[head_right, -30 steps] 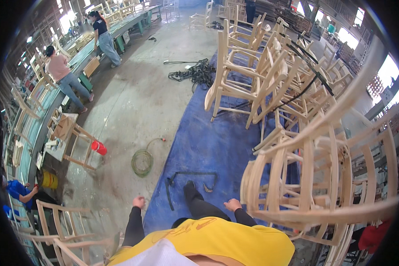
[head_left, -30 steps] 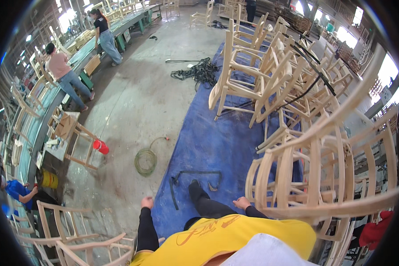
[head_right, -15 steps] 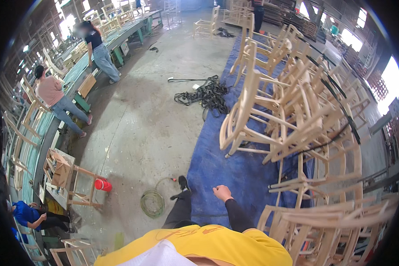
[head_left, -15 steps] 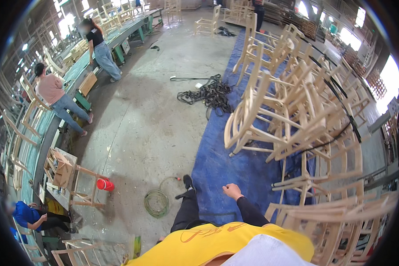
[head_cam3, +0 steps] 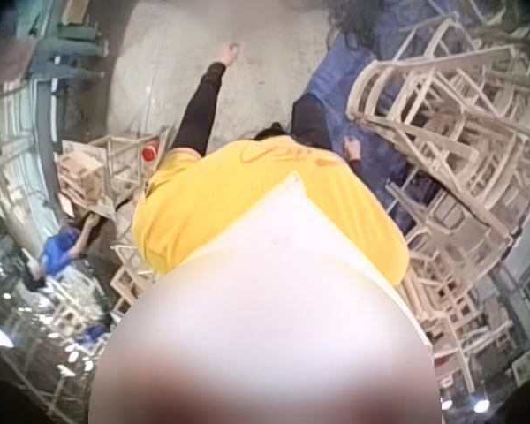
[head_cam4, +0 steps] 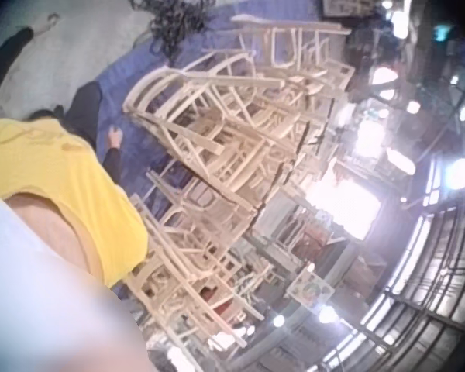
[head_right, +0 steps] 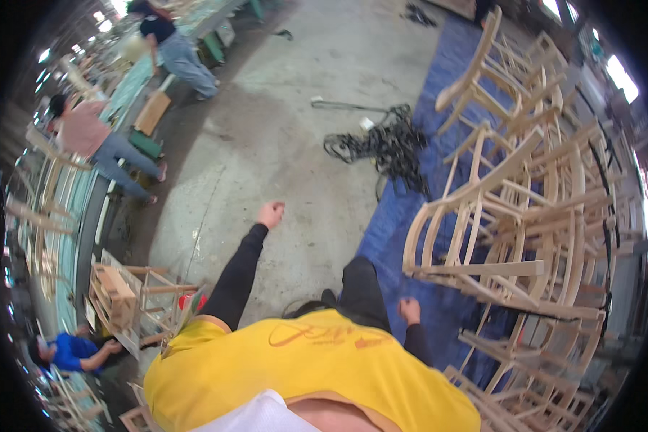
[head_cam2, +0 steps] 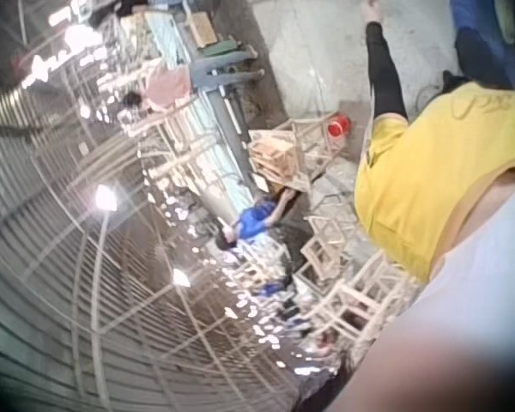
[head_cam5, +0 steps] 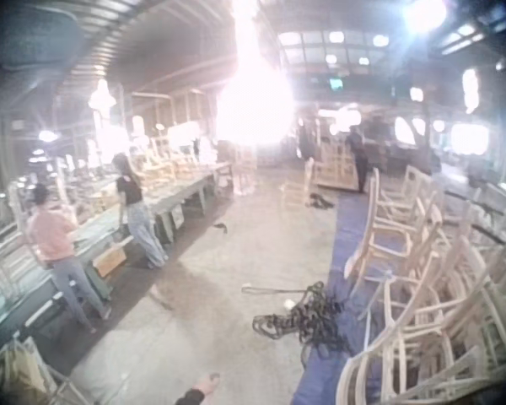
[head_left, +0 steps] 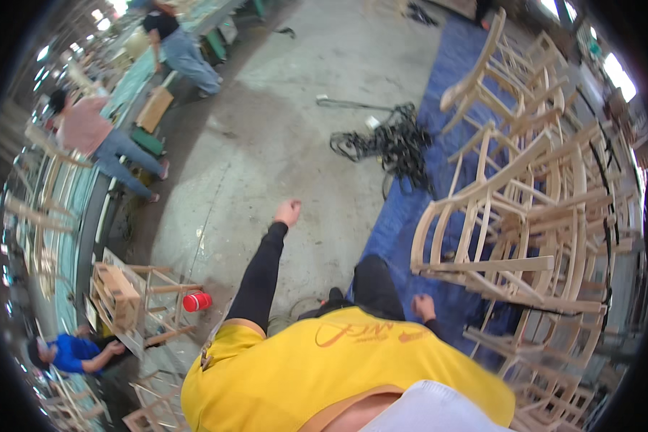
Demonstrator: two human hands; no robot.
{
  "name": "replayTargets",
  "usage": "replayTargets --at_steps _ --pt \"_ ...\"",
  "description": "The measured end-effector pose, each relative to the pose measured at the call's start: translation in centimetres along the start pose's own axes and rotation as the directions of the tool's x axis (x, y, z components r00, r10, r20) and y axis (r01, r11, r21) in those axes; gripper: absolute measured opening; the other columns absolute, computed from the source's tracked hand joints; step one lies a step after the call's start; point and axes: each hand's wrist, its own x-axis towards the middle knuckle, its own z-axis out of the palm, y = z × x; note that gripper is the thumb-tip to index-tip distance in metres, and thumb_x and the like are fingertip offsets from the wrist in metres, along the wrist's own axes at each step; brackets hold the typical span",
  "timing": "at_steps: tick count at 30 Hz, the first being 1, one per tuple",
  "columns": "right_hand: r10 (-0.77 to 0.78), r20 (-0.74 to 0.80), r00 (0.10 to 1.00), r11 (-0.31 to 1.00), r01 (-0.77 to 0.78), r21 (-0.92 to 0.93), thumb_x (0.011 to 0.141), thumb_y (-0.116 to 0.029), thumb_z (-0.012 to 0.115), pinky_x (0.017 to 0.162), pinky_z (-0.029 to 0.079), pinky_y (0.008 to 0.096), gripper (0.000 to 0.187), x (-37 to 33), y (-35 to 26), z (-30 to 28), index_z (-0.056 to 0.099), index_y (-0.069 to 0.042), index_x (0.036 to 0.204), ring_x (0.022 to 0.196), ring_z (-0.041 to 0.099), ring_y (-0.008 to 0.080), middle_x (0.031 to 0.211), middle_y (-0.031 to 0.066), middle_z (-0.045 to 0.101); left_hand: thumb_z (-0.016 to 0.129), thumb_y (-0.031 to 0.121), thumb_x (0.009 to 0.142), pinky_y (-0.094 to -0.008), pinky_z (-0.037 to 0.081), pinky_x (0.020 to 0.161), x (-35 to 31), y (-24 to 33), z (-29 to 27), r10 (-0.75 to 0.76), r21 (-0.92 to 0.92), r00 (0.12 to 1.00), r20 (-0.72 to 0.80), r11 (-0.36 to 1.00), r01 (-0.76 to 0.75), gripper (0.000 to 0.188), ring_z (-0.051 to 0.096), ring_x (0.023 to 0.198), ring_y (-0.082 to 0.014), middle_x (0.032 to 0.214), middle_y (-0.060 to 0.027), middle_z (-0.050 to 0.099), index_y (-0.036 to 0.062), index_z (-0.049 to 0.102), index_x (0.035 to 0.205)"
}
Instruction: The person applies a light-colored liquid from a small can onto curved wooden chair parts using a brush. They work on a stack of parts, then walk through the workshop and pick up small white foam pieces from a table.
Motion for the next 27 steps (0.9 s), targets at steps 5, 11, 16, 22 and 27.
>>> replayTargets --at_steps 5,11,16,22,27 --pt "0.145 0.057 0.988 0.935 -0.156 0.32 0.085 -0.025 0.06 0.048 0.047 0.0306 0.026 11.4 -10.9 -0.2 0.062 0.0 0.083 0.054 0.062 0.0156 0.067 0.0074 0.065 0.055 0.021 0.085 -0.0325 0.053 0.062 14.4 0.2 1.1 -0.01 0.123 0.989 0.145 0.992 -0.008 0.028 0.066 0.064 -0.0177 0.078 -0.0103 0.069 0.004 0.068 0.104" --pt "0.387 0.109 0.916 0.853 -0.4 0.336 0.087 -0.021 0.057 0.049 0.048 0.0314 0.019 28.8 -19.2 -5.2 0.063 -0.003 0.09 0.053 0.06 0.015 0.065 0.006 0.063 0.055 0.024 0.087 -0.0321 0.053 0.053 23.5 -0.4 2.3 -0.627 0.271 0.641 0.443 0.775 0.571 0.027 0.066 0.061 -0.0177 0.076 -0.007 0.066 0.0034 0.066 0.1" --pt "0.184 -0.075 0.98 0.877 -0.13 0.463 0.087 -0.02 0.063 0.058 0.051 0.0271 0.022 43.5 -34.4 -13.9 0.064 0.0 0.095 0.061 0.065 0.013 0.073 0.0073 0.067 0.056 0.027 0.088 -0.0314 0.048 0.047 30.0 0.8 1.6 -0.586 0.155 0.608 0.535 0.776 0.611 0.03 0.061 0.057 -0.0161 0.077 -0.0071 0.065 0.0049 0.064 0.107" --pt "-0.061 -0.272 0.96 0.98 0.109 0.168 0.087 -0.022 0.061 0.064 0.052 0.0298 0.022 60.9 -50.0 -21.4 0.065 -0.002 0.095 0.066 0.067 0.0161 0.077 0.0084 0.069 0.056 0.024 0.086 -0.0338 0.052 0.06 48.3 -2.6 4.7 -0.564 0.249 0.613 0.553 0.814 0.525 0.032 0.065 0.067 -0.0199 0.083 -0.0118 0.068 0.0012 0.066 0.107" --pt "0.039 -0.326 0.944 0.949 0.067 0.309 0.088 -0.022 0.06 0.064 0.051 0.0305 0.02 73.4 -57.1 -24.6 0.065 -0.003 0.093 0.064 0.066 0.0166 0.075 0.0079 0.068 0.059 0.026 0.082 -0.0353 0.053 0.077 72.2 -1.8 6.4 -0.486 0.428 0.656 0.577 0.865 0.263 0.036 0.069 0.088 -0.0244 0.097 -0.0172 0.07 0.002 0.067 0.108"
